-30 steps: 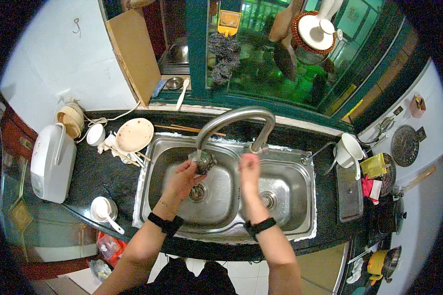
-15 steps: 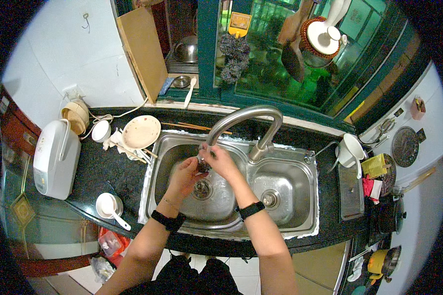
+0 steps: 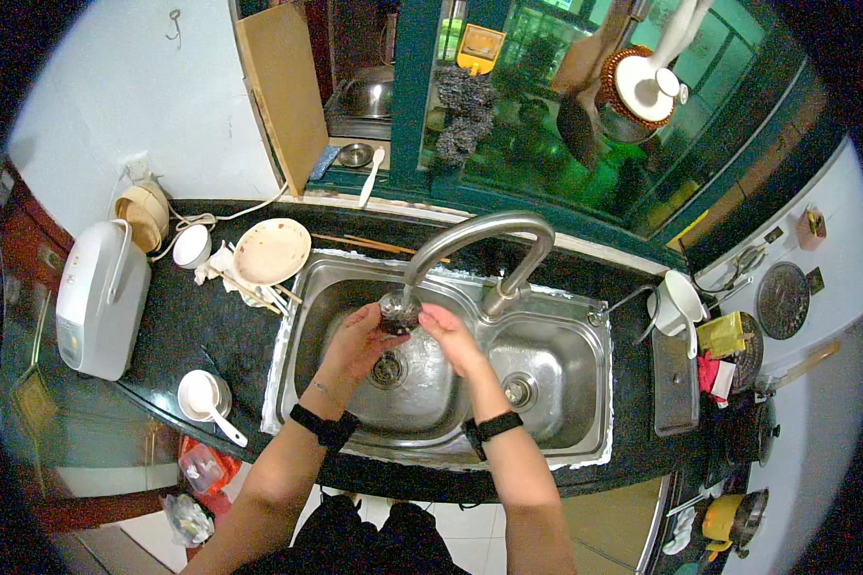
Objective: Clean a faucet part and then assemble a hand mixer by inserting the beaters.
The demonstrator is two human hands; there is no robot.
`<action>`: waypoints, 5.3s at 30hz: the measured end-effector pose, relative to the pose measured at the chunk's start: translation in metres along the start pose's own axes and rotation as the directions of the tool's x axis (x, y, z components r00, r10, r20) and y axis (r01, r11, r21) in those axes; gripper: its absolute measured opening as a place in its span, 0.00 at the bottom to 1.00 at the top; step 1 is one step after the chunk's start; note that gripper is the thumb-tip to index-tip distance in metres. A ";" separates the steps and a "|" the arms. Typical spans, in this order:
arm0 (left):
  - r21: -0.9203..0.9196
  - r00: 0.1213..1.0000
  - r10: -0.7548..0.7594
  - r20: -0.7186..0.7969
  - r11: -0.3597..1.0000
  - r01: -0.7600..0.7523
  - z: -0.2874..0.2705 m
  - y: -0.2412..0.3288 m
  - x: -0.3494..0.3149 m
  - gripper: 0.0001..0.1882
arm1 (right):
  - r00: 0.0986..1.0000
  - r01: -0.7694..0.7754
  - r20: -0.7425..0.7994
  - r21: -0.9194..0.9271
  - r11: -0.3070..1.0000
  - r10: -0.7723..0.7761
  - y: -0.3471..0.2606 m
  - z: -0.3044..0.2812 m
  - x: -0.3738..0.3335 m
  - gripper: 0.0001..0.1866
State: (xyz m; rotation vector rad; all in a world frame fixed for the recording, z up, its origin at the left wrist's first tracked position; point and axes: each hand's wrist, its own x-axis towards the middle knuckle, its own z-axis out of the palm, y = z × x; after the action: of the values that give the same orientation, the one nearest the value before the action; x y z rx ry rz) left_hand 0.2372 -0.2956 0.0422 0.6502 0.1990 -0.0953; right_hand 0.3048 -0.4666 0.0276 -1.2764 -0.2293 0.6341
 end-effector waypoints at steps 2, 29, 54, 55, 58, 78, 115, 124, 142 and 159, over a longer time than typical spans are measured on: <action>-0.111 0.999 -0.033 -0.019 0.993 0.030 -0.005 -0.006 0.005 0.12 | 0.994 0.111 0.044 -0.315 0.943 -0.102 0.003 -0.020 -0.007 0.14; -0.183 0.991 -0.091 -0.099 0.981 0.072 -0.015 0.013 -0.028 0.14 | 0.933 0.200 0.065 -0.912 0.359 -0.354 0.001 0.016 -0.069 0.22; 0.902 0.938 -0.322 0.129 0.430 0.023 -0.072 0.065 -0.274 0.21 | 0.907 -0.252 -0.325 -0.928 0.275 -0.267 0.078 0.122 -0.095 0.17; 0.862 0.891 -0.452 0.037 0.466 0.201 -0.104 0.075 -0.289 0.23 | 0.907 -0.242 -0.334 -0.912 0.331 -0.257 0.080 0.128 -0.101 0.18; 0.602 0.903 -0.298 -0.309 0.673 0.429 -0.174 0.125 -0.322 0.25 | 0.881 -0.227 -0.395 -0.835 0.501 -0.260 0.092 0.148 -0.120 0.18; 0.505 0.859 0.123 -0.497 0.846 0.172 -0.241 0.160 -0.254 0.20 | 0.935 -0.345 -0.154 -0.186 0.920 0.320 0.084 0.361 -0.087 0.25; -0.295 0.808 -0.481 0.340 0.762 0.577 -0.423 0.198 -0.786 0.22 | 0.284 -0.159 -0.904 -0.371 0.915 -0.318 0.380 0.839 -0.655 0.08; -0.284 0.549 -0.533 0.644 0.499 0.819 -0.422 0.259 -0.883 0.32 | 0.283 -0.049 -0.946 -0.178 0.983 -0.157 0.412 0.991 -0.649 0.09; 0.260 0.319 -0.808 0.494 0.488 0.833 -0.588 0.420 -1.109 0.30 | -0.135 0.284 -0.990 -0.010 0.959 0.030 0.530 1.273 -0.672 0.09; 0.422 -0.279 -0.888 0.365 -0.109 0.900 -0.752 0.612 -1.035 0.27 | -0.226 0.609 -0.961 -0.011 0.793 0.161 0.532 1.495 -0.493 0.17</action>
State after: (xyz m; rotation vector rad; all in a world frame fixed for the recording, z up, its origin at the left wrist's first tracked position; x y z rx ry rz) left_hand -0.7972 0.6742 0.0405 0.2243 0.0518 -1.9338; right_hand -1.0032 0.5571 0.0596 -0.7548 1.0376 -0.8857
